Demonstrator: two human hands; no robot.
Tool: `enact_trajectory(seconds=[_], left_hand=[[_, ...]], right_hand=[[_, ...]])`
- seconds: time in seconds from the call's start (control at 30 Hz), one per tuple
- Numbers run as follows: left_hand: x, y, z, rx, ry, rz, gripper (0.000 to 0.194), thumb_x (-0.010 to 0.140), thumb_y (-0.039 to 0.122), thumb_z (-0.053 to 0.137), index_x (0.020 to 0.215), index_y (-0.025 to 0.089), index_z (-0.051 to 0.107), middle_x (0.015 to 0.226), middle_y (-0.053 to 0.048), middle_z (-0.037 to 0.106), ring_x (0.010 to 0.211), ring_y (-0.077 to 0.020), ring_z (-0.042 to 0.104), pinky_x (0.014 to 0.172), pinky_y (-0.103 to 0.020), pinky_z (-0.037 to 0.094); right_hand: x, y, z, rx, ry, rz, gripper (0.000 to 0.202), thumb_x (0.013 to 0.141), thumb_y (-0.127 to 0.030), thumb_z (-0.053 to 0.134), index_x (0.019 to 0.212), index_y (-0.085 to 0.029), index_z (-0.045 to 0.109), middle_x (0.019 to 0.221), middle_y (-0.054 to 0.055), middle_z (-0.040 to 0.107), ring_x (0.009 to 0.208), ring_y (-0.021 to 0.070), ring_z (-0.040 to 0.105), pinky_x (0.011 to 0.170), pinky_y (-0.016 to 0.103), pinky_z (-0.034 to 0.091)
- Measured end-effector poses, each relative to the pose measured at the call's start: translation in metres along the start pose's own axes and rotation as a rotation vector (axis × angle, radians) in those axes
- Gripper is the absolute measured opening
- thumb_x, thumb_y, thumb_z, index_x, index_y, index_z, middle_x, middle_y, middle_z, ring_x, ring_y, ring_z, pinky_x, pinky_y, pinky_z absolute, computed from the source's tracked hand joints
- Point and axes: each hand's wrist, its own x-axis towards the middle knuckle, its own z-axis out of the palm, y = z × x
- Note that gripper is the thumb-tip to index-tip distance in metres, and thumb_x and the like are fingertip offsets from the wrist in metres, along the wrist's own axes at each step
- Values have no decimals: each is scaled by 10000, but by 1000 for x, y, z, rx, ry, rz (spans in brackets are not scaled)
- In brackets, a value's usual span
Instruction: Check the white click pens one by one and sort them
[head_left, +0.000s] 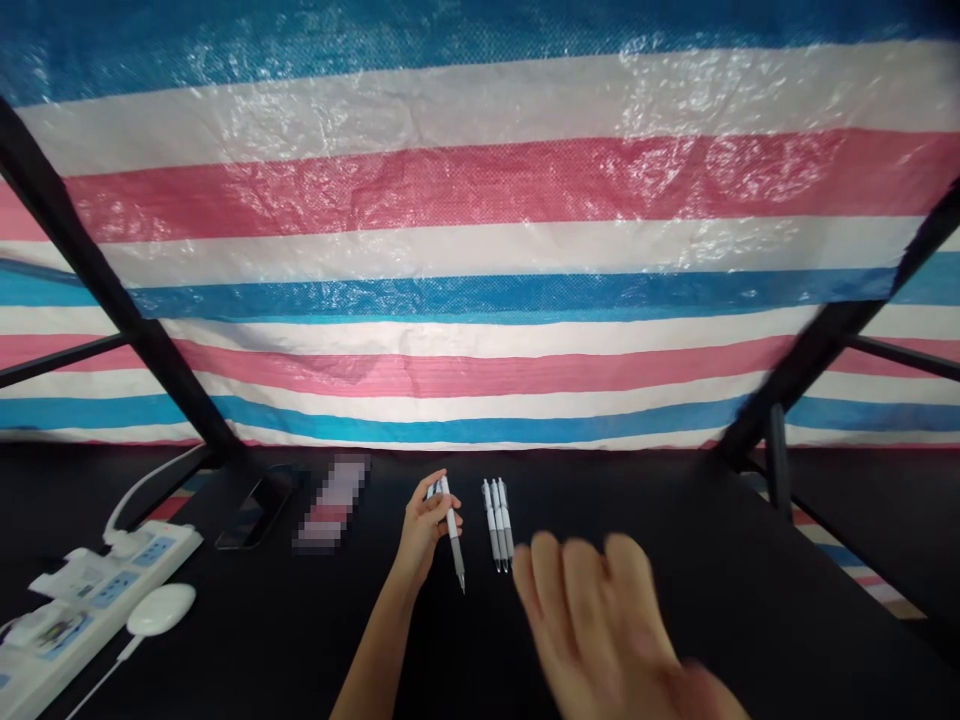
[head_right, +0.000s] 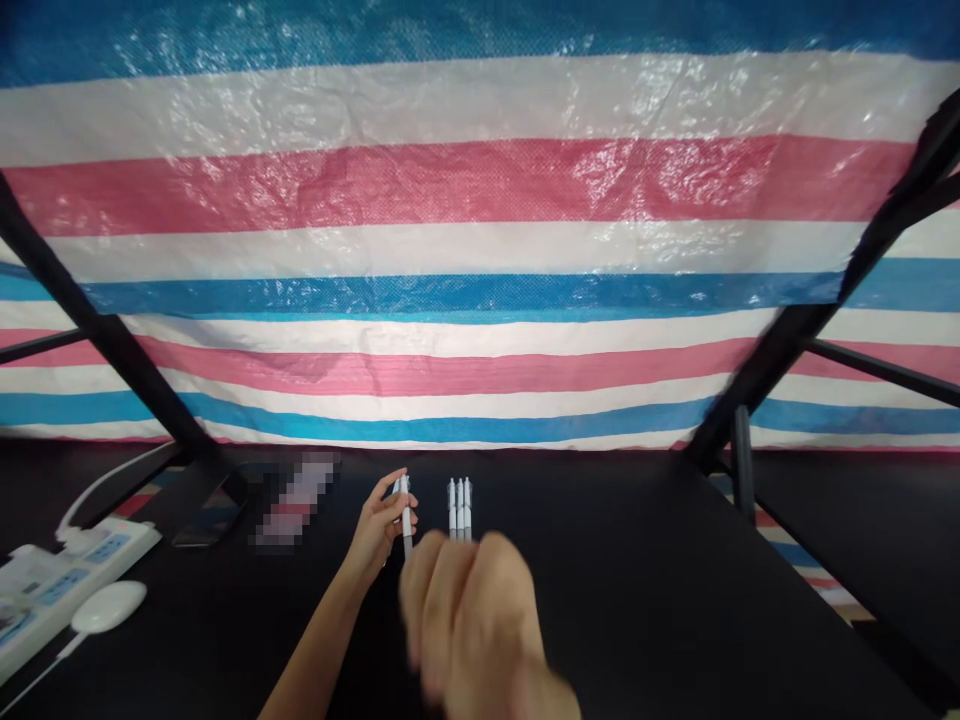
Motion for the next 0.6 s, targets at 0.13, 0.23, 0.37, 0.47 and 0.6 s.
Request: enact_trajectory(seconds=[0.13,0.23,0.37,0.47,0.6], left_hand=[[-1,0,0,37,-10,-2,600,628,371,738,1150,187,507,684,12,606,507,-100,553,481,-230,465],[-1,1,1,51,-13,-7,608,624,374,739,1156,189,509,678,12,605,501,-104,555,478,-238,468],[-1,3,2,63,12,-20,617,598,373,752,1136,179,518,652,15,599,484,-106,547,462,-239,462],[-2,5,3,75,19,-29,618,592,378,753,1130,180,524,644,16,599,478,-105,545,456,-234,452],[-2,6,4,83,56,-17,676,603,396,746,1200,194,502,753,-26,649,503,-102,557,469,-227,448]], right_hand=[[53,64,-35,-161,130,59,277,799,-435,568,657,-210,492,594,-4,499,583,154,464,579,293,360],[64,107,-76,-534,115,287,270,765,-412,585,629,-193,503,575,-24,478,548,128,428,549,262,327],[50,143,-106,-864,11,417,226,776,-383,546,647,-198,533,557,-39,483,529,121,433,533,241,316],[38,156,-105,-933,-3,429,218,796,-370,510,662,-200,539,569,-33,519,530,123,472,531,233,330],[30,160,-100,-969,-69,386,225,813,-348,487,653,-200,544,558,-29,538,511,122,486,527,227,345]])
